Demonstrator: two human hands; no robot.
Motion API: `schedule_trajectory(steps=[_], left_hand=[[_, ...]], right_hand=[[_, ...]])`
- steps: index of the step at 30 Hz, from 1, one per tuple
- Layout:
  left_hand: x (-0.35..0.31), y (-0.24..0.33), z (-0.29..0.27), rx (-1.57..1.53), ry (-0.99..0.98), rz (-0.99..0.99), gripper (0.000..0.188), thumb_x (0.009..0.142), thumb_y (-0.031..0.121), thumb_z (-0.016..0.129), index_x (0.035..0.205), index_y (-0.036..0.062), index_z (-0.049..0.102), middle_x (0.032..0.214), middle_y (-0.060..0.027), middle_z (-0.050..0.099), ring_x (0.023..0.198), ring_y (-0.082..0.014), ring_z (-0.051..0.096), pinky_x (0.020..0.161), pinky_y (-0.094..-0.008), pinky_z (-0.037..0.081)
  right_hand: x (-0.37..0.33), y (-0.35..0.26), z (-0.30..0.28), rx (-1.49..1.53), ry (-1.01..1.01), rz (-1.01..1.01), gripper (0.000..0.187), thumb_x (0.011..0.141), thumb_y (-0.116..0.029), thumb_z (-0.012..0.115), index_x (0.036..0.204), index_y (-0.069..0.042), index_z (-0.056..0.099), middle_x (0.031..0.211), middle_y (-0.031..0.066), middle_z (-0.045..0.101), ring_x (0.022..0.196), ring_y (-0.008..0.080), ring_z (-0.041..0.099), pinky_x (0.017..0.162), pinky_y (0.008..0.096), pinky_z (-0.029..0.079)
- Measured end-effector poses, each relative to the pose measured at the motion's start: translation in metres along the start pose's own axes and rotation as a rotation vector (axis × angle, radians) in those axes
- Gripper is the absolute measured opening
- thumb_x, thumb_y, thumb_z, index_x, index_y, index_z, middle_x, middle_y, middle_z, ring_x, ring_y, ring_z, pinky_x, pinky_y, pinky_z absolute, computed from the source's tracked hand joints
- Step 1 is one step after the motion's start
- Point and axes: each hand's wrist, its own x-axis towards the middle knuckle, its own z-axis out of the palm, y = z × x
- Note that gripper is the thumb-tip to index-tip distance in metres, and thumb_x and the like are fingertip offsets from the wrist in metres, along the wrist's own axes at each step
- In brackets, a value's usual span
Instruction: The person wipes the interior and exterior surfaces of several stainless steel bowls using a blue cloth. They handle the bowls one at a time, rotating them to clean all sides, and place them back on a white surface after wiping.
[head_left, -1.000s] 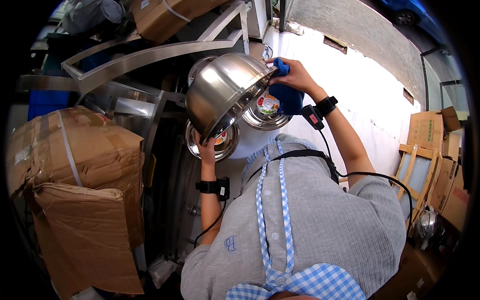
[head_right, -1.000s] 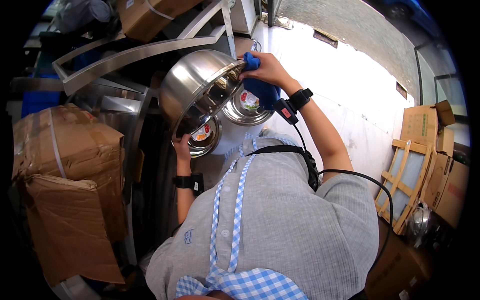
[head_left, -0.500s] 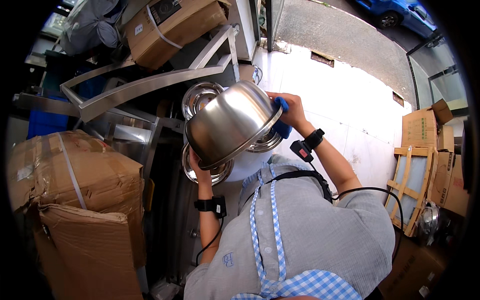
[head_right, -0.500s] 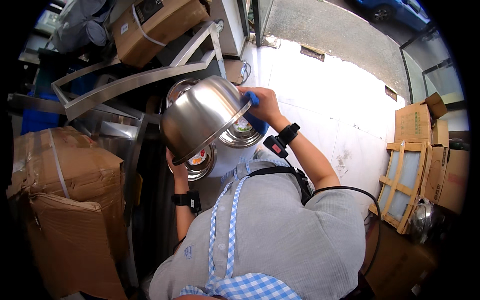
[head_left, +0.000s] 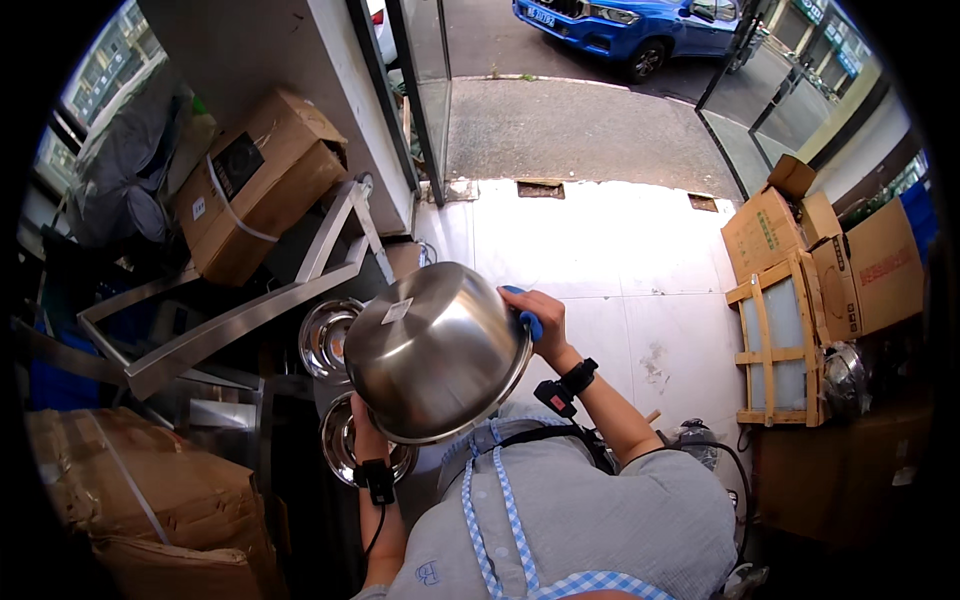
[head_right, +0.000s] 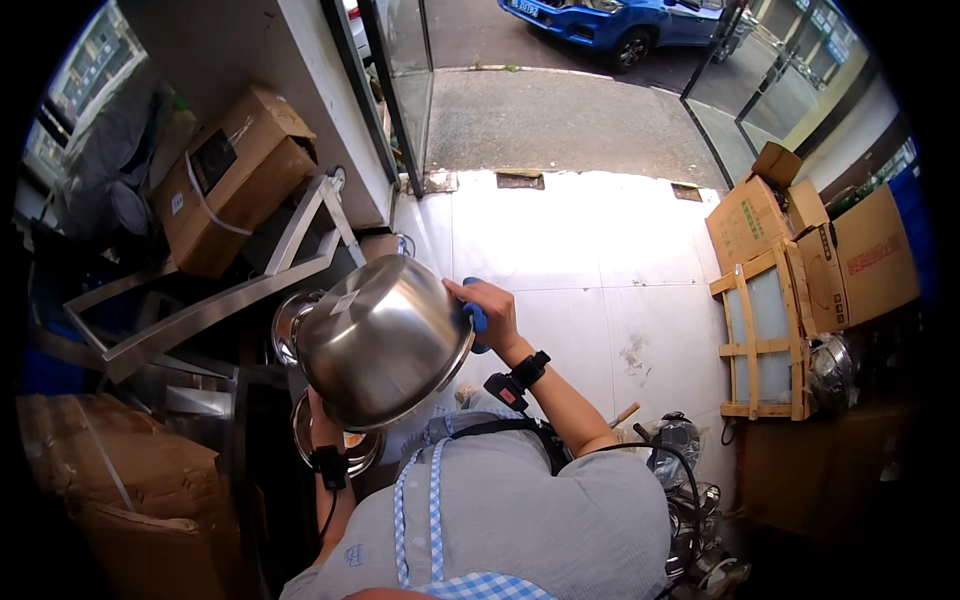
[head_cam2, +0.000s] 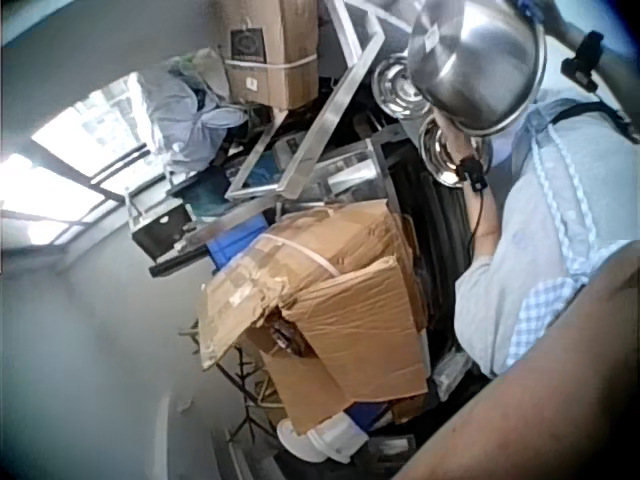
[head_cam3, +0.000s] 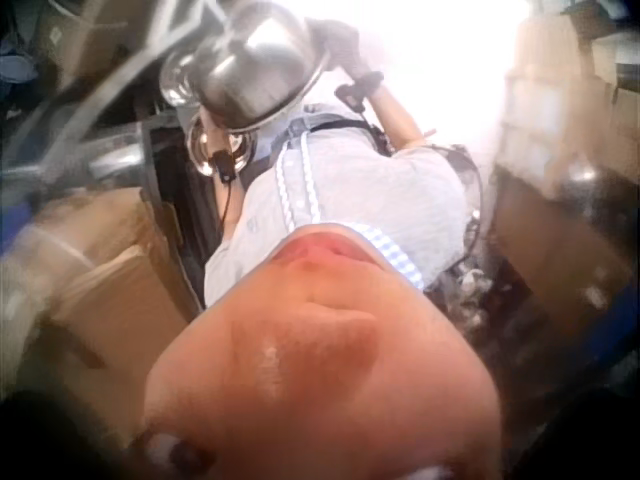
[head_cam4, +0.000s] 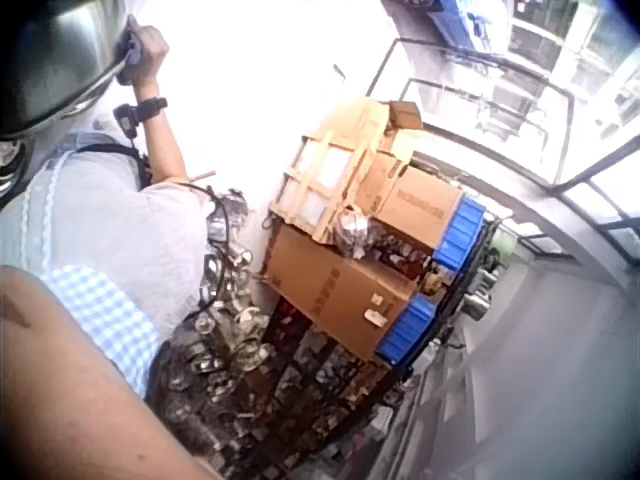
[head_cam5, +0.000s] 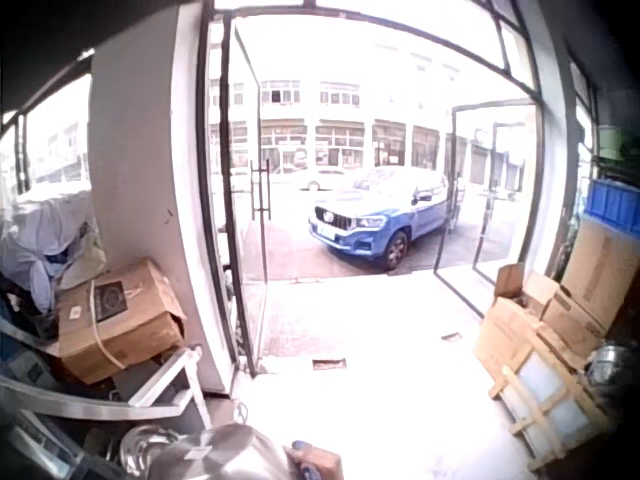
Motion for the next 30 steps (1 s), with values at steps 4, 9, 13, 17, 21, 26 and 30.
schedule_trajectory(steps=[4,9,13,17,21,26,30], left_hand=[[0.006,0.014,0.009,0.084,-0.046,-0.089,0.045,0.091,0.015,0.058,0.133,0.0067,0.043,0.111,-0.0057,0.057,0.098,-0.0179,0.058,0.090,-0.0291,0.046],[0.053,-0.045,0.015,-0.449,-0.154,-0.138,0.034,0.093,0.026,0.057,0.117,0.0010,0.057,0.107,-0.0092,0.064,0.099,-0.0233,0.062,0.092,-0.0353,0.048],[0.076,-0.030,0.029,-1.162,-0.034,-0.559,0.040,0.098,0.035,0.050,0.118,0.0012,0.058,0.120,-0.0124,0.062,0.111,-0.0295,0.058,0.099,-0.0437,0.046],[0.072,-0.019,0.044,-1.007,-0.057,-0.389,0.036,0.098,0.028,0.051,0.125,0.0039,0.051,0.119,-0.0093,0.059,0.108,-0.0252,0.058,0.095,-0.0402,0.048],[0.063,-0.019,0.062,-0.833,0.032,-0.259,0.035,0.098,0.022,0.053,0.128,0.0056,0.048,0.114,-0.0058,0.058,0.104,-0.0195,0.058,0.090,-0.0362,0.050],[0.049,0.035,0.085,-0.771,0.102,-0.238,0.032,0.097,0.021,0.053,0.125,0.0063,0.049,0.109,-0.0061,0.059,0.096,-0.0175,0.060,0.086,-0.0338,0.050],[0.043,0.041,0.086,-0.700,0.077,-0.226,0.032,0.098,0.023,0.053,0.122,0.0032,0.050,0.110,-0.0086,0.060,0.096,-0.0193,0.061,0.085,-0.0333,0.050]], right_hand=[[-0.010,0.003,-0.019,-0.042,-0.022,0.058,0.050,0.070,-0.004,0.064,0.119,-0.012,0.066,0.081,0.0106,0.068,0.071,0.0262,0.065,0.065,0.0331,0.053],[-0.050,0.013,-0.028,-0.143,-0.192,0.385,0.054,0.069,-0.009,0.072,0.121,-0.016,0.062,0.114,0.0100,0.059,0.084,0.0325,0.065,0.072,0.0390,0.054],[-0.081,0.022,-0.032,-0.276,-0.059,0.603,0.052,0.070,-0.016,0.077,0.120,-0.016,0.061,0.110,0.0111,0.054,0.083,0.0321,0.063,0.074,0.0399,0.053],[-0.058,0.006,-0.037,-0.249,0.172,0.612,0.043,0.073,-0.020,0.079,0.108,-0.007,0.056,0.102,0.0130,0.052,0.081,0.0327,0.061,0.069,0.0407,0.051],[-0.022,-0.031,-0.019,0.005,0.293,0.594,0.047,0.074,-0.021,0.081,0.100,-0.002,0.046,0.095,0.0126,0.050,0.068,0.0262,0.058,0.058,0.0363,0.048],[0.006,-0.102,0.005,0.194,0.162,-0.047,0.052,0.074,-0.023,0.083,0.097,-0.003,0.041,0.094,0.0149,0.048,0.069,0.0271,0.054,0.057,0.0315,0.047],[-0.001,-0.106,0.028,0.146,-0.328,-0.097,0.047,0.071,-0.017,0.078,0.099,-0.001,0.043,0.104,0.0174,0.049,0.086,0.0307,0.057,0.074,0.0358,0.050]])
